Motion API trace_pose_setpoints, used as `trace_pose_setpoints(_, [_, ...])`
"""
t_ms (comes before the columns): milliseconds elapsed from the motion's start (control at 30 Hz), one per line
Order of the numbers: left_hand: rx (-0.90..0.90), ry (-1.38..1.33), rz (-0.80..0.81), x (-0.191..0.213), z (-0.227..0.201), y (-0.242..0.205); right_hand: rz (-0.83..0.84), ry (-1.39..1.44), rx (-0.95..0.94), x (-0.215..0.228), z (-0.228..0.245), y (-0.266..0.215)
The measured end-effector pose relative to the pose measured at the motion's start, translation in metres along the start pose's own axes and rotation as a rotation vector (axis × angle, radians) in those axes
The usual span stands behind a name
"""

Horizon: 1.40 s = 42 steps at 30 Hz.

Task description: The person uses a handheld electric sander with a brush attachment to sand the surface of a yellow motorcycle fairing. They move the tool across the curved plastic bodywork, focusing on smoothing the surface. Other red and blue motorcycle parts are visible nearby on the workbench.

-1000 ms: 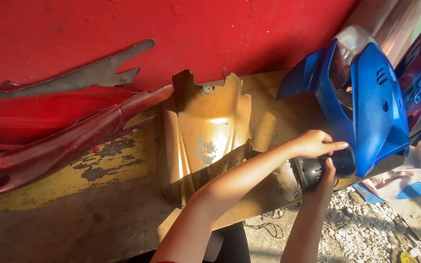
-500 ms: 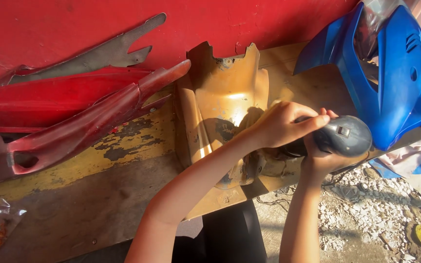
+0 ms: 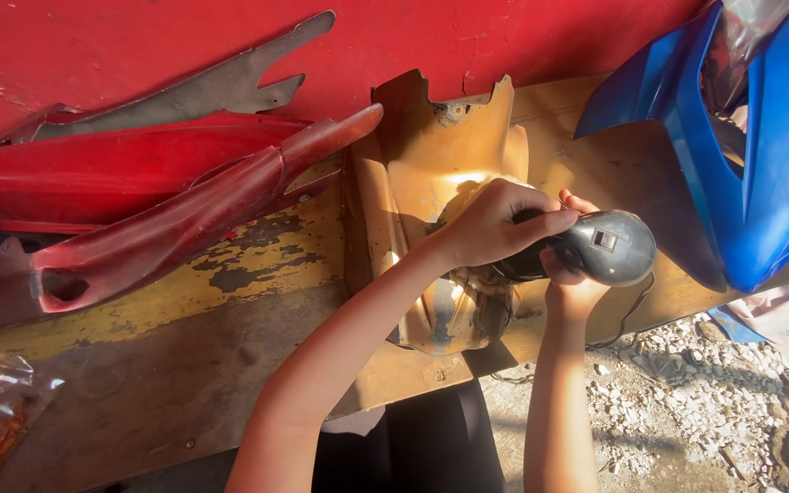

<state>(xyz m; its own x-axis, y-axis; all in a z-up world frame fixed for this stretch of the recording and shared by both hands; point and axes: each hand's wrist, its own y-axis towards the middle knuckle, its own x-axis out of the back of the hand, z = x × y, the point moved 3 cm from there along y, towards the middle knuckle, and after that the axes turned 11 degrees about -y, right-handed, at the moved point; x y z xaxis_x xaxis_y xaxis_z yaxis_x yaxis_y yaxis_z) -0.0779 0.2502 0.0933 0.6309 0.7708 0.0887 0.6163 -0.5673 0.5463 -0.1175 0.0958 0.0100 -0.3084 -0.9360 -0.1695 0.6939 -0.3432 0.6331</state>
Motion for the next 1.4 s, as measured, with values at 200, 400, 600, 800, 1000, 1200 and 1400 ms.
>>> trace_pose_setpoints(200, [-0.089, 0.085, 0.010, -0.006, -0.010, 0.004, 0.024, -0.011, 0.081, 0.009, -0.002, -0.005])
trace_pose_setpoints(400, [0.009, 0.137, 0.001, -0.014, -0.003, 0.000, 0.003, -0.090, -0.022, 0.020, -0.001, -0.025])
trace_pose_setpoints(600, [-0.040, 0.202, 0.032, -0.019, -0.014, 0.012, -0.185, -0.142, 0.002, 0.040, -0.032, -0.035])
trace_pose_setpoints(800, [-0.096, 0.135, -0.051, -0.003, -0.006, -0.001, -0.003, 0.022, 0.022, 0.000, 0.013, -0.013])
trace_pose_setpoints(1000, [-0.024, 0.069, -0.014, -0.016, -0.003, -0.005, -0.070, -0.163, -0.005, 0.013, 0.023, -0.037])
trace_pose_setpoints(1200, [-0.068, 0.065, -0.001, -0.013, -0.003, -0.001, -0.129, -0.157, -0.016, 0.009, 0.019, -0.033])
trace_pose_setpoints(1400, [-0.050, 0.172, -0.067, -0.001, -0.011, -0.012, -0.030, -0.098, 0.080, -0.012, 0.035, -0.027])
